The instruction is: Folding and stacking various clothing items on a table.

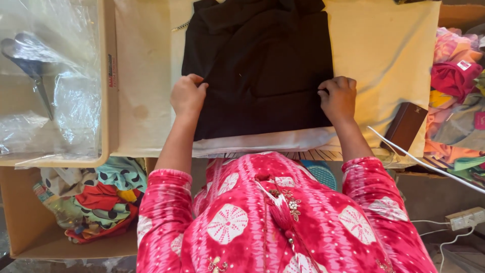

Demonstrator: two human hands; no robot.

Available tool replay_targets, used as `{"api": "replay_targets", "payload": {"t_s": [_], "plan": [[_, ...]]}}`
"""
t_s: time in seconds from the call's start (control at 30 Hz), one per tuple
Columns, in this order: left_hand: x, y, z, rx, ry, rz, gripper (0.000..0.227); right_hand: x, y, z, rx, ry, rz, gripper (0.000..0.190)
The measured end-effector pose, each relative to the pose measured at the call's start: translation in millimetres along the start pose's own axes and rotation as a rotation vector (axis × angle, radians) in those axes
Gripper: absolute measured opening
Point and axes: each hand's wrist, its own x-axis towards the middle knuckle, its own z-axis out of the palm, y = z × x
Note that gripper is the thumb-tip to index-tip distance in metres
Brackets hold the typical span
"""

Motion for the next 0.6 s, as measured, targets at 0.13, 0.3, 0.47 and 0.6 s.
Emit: {"api": "replay_targets", "payload": {"t_s": [0.13, 0.3, 0.47, 0.6], "plan": [[-5.9, 12.4, -19.8, -0.08, 0.123, 0.058, 0.016, -3.3, 8.9, -0.2, 0.033, 0.095, -0.006, 0.023], [-35.8, -1.1, 2.1, -0.042, 0.28, 0.251, 0.039, -16.0, -7.6, 6.5, 0.107, 0.158, -0.022, 0.054], [-85.2, -43.9, 31.0, 0.181, 0.196, 0.511, 0.06, -49.7, -3.6, 23.9, -0.15, -0.071, -0.134, 0.063], [-95.7, -60.4, 35.5, 0.265, 0.17, 0.469, 0.07, -42.2, -1.8, 19.4, -0.129, -0.044, -0.066, 0.054]]}}
